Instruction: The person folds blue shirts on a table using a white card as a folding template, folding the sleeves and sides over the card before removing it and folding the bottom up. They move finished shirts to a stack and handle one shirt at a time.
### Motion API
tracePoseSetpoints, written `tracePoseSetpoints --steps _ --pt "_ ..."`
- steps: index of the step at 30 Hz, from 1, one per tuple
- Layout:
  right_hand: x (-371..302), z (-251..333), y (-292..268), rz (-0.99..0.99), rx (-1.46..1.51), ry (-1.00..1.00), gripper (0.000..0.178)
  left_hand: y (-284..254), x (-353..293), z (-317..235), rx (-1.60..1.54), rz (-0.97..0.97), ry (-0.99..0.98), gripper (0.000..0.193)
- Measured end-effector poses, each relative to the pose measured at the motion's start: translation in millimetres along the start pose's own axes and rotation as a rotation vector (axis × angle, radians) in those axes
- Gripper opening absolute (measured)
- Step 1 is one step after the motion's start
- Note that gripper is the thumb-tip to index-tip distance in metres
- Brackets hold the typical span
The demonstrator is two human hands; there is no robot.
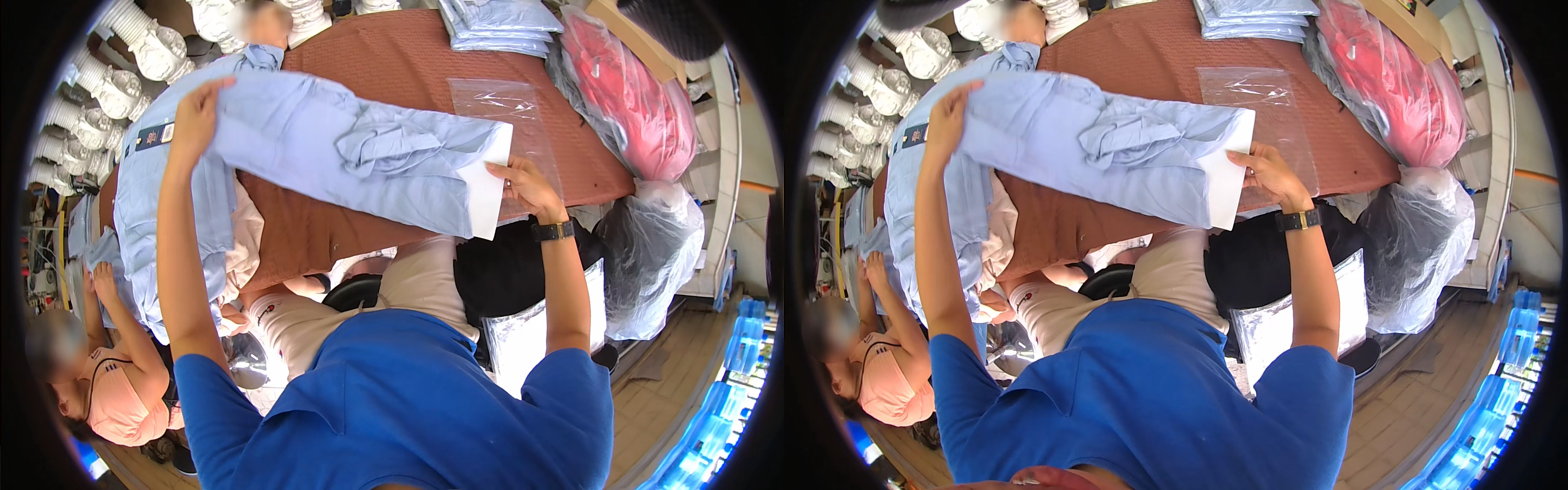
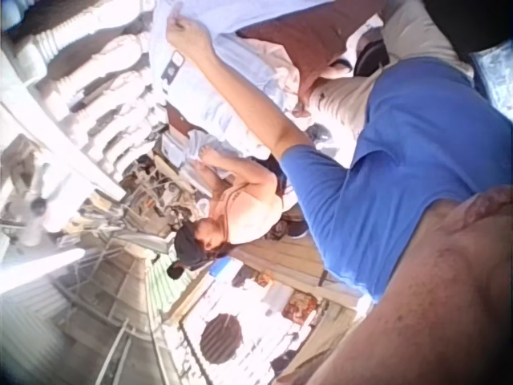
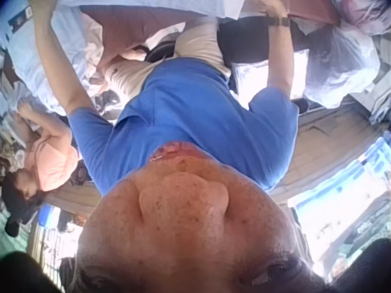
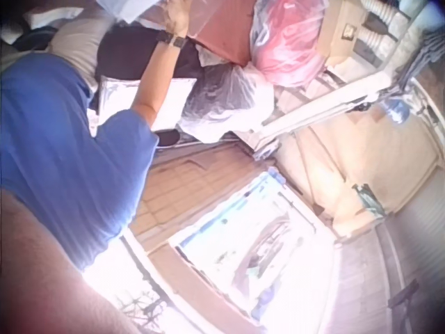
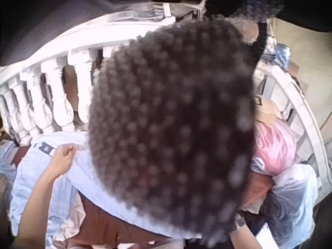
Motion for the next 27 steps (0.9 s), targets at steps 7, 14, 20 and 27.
tracePoseSetpoints --steps 7,14,20,27 --pt "41.5 -14.0 -77.1 -0.704 -0.943 -0.394 0.051 25.9 -99.9 -4.7 0.573 -0.128 0.096 0.029" --pt "66.3 -26.6 -146.2 -1.151 -1.093 -0.220 0.061 92.7 -140.0 -67.4 0.082 -0.103 0.218 0.027" --pt "58.5 -12.9 -169.7 -0.986 -0.892 -0.441 0.041 136.1 -180.5 -81.5 -0.094 0.070 0.172 0.031" --pt "-73.8 68.7 -136.8 -0.704 -0.351 -0.539 0.024 151.8 -198.1 -71.6 -0.187 0.102 0.172 0.031"
Point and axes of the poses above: each hand's wrist, its own x-axis towards the middle knuckle, its own y-axis out of the palm, z = x × y, the point moved 4 cm from there along x, towards the middle knuckle, and after that the axes turned 7 degrees about -z, right-handed, at the moved point
